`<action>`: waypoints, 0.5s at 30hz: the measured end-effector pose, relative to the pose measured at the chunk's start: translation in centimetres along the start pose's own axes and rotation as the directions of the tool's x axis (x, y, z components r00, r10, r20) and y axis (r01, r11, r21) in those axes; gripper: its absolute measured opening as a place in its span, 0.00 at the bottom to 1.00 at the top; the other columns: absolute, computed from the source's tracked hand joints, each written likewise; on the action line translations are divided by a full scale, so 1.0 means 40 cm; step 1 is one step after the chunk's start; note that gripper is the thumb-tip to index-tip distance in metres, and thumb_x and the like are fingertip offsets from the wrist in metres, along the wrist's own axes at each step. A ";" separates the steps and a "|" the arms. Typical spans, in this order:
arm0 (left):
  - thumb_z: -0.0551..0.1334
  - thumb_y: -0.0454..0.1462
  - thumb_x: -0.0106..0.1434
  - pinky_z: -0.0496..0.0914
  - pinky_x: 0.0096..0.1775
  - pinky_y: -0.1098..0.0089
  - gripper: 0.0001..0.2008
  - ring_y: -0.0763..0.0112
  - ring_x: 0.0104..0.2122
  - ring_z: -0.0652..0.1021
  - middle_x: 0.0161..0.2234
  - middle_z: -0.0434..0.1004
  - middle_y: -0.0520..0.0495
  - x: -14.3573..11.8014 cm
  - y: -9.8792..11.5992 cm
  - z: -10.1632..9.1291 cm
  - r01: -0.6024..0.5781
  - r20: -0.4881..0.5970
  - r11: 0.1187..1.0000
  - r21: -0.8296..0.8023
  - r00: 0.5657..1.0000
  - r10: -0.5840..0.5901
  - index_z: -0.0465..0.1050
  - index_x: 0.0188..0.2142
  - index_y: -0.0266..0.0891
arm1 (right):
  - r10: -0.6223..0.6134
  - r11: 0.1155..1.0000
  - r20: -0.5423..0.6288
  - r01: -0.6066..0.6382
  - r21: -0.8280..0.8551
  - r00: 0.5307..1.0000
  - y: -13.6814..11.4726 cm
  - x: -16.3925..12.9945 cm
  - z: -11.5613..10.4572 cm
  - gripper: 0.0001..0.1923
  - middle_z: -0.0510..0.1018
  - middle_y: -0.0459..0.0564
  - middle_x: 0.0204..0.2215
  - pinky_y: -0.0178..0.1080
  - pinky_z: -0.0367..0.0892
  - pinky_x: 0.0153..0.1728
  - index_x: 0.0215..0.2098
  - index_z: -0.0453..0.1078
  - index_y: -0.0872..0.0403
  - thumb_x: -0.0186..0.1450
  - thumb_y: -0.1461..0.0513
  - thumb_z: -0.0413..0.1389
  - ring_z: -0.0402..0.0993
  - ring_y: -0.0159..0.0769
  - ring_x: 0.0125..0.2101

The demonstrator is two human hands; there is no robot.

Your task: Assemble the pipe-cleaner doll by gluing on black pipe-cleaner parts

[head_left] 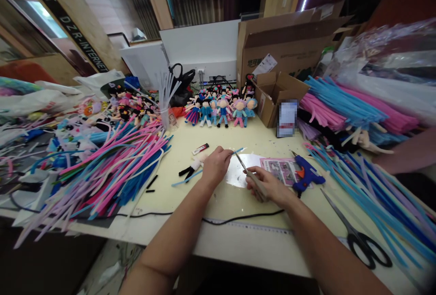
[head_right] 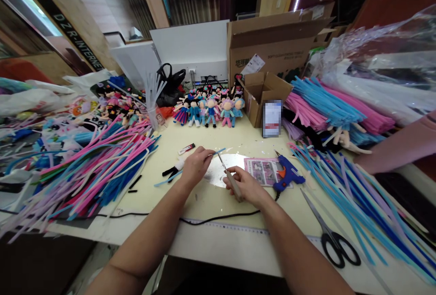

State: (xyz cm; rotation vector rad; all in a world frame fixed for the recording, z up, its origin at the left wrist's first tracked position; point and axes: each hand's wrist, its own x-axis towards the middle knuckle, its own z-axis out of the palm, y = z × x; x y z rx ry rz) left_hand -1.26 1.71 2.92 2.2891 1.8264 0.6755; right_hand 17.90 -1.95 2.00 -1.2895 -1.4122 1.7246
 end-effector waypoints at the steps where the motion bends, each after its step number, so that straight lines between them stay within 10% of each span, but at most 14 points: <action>1: 0.52 0.38 0.66 0.65 0.39 0.72 0.14 0.70 0.37 0.74 0.38 0.72 0.48 0.000 0.000 0.000 -0.002 0.003 1.000 -0.007 1.000 0.002 0.74 0.45 0.45 | -0.001 1.000 0.001 0.001 0.002 1.000 0.000 0.000 0.000 0.26 0.72 0.44 0.25 0.32 0.59 0.19 0.43 0.63 0.53 0.54 0.47 0.59 0.67 0.29 0.21; 15: 0.55 0.36 0.64 0.66 0.40 0.72 0.12 0.70 0.36 0.74 0.36 0.73 0.49 0.007 -0.009 0.002 -0.011 -0.001 0.993 -0.117 1.000 0.011 0.75 0.44 0.45 | -0.019 1.000 -0.001 0.019 0.017 1.000 -0.002 -0.001 -0.002 0.26 0.72 0.45 0.25 0.31 0.58 0.17 0.44 0.64 0.53 0.54 0.47 0.59 0.66 0.28 0.20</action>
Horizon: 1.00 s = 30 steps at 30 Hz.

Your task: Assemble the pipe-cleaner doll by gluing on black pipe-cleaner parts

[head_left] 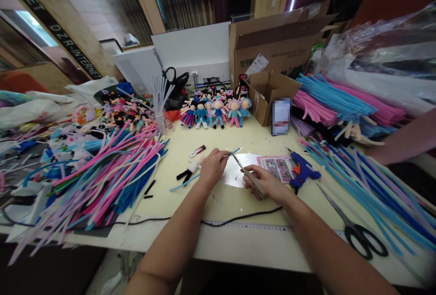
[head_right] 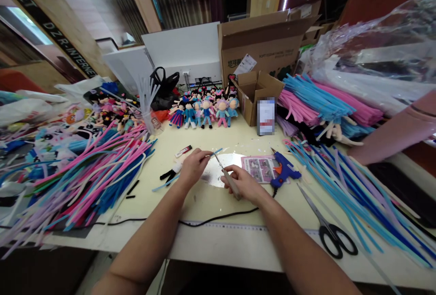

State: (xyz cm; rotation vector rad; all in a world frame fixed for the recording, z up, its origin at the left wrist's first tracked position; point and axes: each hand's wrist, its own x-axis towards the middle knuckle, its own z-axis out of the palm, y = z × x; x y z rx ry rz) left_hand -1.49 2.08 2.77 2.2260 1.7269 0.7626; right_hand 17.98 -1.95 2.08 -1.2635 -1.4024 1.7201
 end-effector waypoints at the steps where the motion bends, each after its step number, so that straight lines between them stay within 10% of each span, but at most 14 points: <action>1: 0.55 0.35 0.64 0.65 0.40 0.72 0.12 0.71 0.36 0.74 0.36 0.73 0.49 0.001 0.000 -0.001 -0.003 -0.002 1.000 -0.009 1.000 0.003 0.75 0.43 0.44 | -0.003 1.000 0.000 0.003 -0.003 1.000 0.002 0.001 -0.001 0.25 0.72 0.45 0.25 0.31 0.59 0.17 0.44 0.64 0.53 0.55 0.47 0.59 0.67 0.28 0.20; 30: 0.55 0.29 0.59 0.66 0.39 0.71 0.17 0.71 0.34 0.74 0.35 0.73 0.49 -0.001 0.003 0.011 -0.021 0.001 0.997 -0.079 1.000 0.021 0.75 0.44 0.43 | 0.015 0.999 -0.007 -0.015 -0.047 1.000 0.003 0.003 -0.009 0.25 0.71 0.45 0.24 0.32 0.59 0.18 0.44 0.63 0.53 0.55 0.48 0.58 0.67 0.29 0.21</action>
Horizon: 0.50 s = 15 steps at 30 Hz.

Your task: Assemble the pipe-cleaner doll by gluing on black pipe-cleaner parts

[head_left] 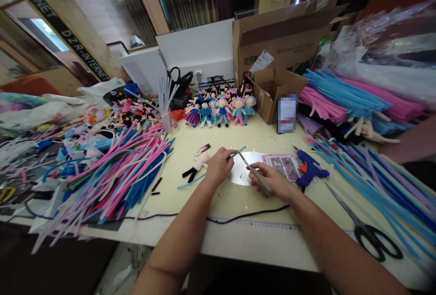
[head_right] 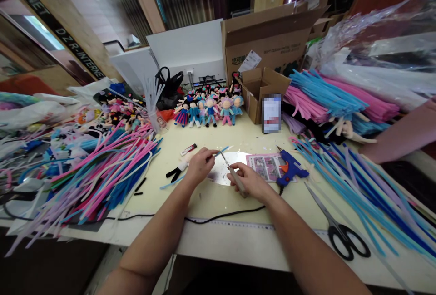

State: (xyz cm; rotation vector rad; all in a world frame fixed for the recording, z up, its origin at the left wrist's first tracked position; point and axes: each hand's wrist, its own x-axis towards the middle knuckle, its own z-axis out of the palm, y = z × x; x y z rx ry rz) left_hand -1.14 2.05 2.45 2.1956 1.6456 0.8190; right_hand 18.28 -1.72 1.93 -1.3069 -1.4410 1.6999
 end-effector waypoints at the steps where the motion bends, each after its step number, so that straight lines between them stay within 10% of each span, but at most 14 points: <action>1: 0.54 0.29 0.59 0.67 0.39 0.71 0.17 0.71 0.35 0.74 0.35 0.73 0.49 0.001 0.001 -0.001 -0.001 -0.003 1.000 -0.001 1.000 0.001 0.75 0.44 0.43 | -0.006 1.000 0.003 0.006 0.002 1.000 -0.002 -0.001 0.000 0.25 0.71 0.45 0.25 0.32 0.59 0.18 0.44 0.63 0.53 0.55 0.47 0.58 0.67 0.29 0.21; 15: 0.56 0.30 0.60 0.67 0.40 0.70 0.14 0.70 0.36 0.74 0.35 0.74 0.49 -0.003 -0.004 -0.032 -0.032 -0.043 0.999 0.013 0.999 0.033 0.76 0.41 0.42 | -0.029 0.998 0.067 0.033 -0.055 0.997 -0.012 -0.016 0.009 0.25 0.70 0.45 0.27 0.31 0.58 0.18 0.47 0.61 0.52 0.57 0.48 0.57 0.67 0.30 0.24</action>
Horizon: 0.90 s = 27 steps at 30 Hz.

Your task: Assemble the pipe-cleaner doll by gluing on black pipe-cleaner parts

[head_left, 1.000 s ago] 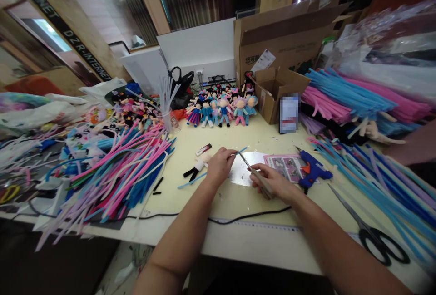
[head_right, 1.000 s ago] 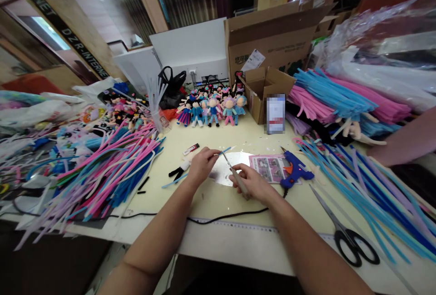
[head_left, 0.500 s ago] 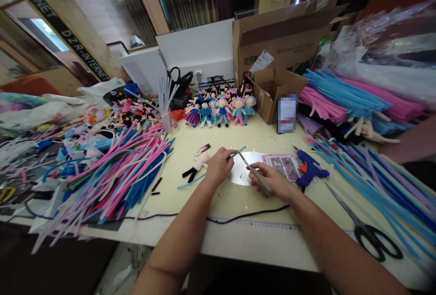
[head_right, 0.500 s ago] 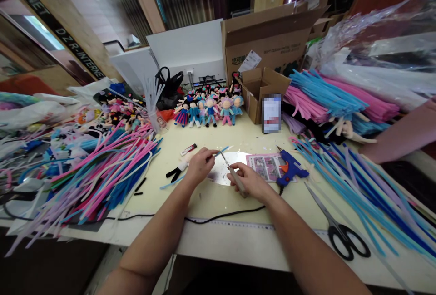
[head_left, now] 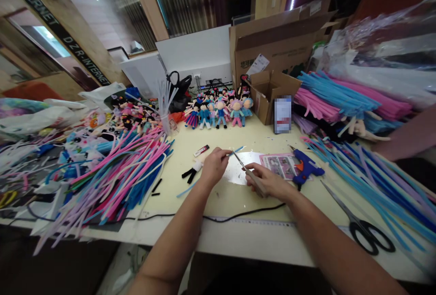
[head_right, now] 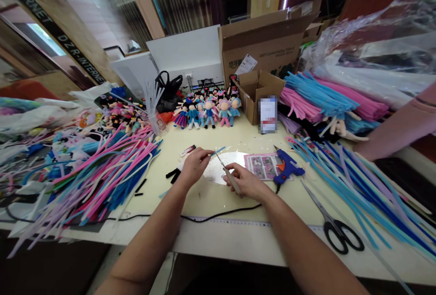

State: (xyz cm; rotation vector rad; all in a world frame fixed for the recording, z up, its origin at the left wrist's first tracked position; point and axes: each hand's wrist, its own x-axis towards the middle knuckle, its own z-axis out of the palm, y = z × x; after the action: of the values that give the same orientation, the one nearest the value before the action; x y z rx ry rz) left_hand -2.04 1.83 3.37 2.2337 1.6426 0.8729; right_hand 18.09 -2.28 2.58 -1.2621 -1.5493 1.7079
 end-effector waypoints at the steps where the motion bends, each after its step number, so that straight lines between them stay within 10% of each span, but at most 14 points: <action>1: 0.57 0.30 0.60 0.67 0.40 0.70 0.13 0.70 0.36 0.74 0.35 0.75 0.49 -0.002 -0.002 0.002 0.000 -0.004 1.000 -0.006 1.000 0.000 0.76 0.41 0.42 | 0.003 1.000 -0.002 -0.003 -0.005 1.000 -0.001 -0.001 0.001 0.25 0.70 0.45 0.27 0.30 0.58 0.18 0.47 0.61 0.52 0.57 0.48 0.57 0.67 0.30 0.24; 27: 0.56 0.31 0.61 0.67 0.40 0.71 0.12 0.71 0.35 0.74 0.34 0.73 0.49 -0.023 -0.019 0.017 0.029 0.029 0.998 -0.057 0.999 -0.027 0.76 0.41 0.42 | 0.051 0.999 -0.026 -0.051 0.015 0.998 0.016 0.014 0.010 0.23 0.68 0.41 0.23 0.30 0.57 0.17 0.44 0.63 0.51 0.55 0.50 0.59 0.64 0.27 0.20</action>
State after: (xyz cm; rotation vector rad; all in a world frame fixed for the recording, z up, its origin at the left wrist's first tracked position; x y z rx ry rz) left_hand -2.39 1.35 2.14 2.1701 1.6116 0.8663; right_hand 17.62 -2.14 1.79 -1.3223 -1.4993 1.7242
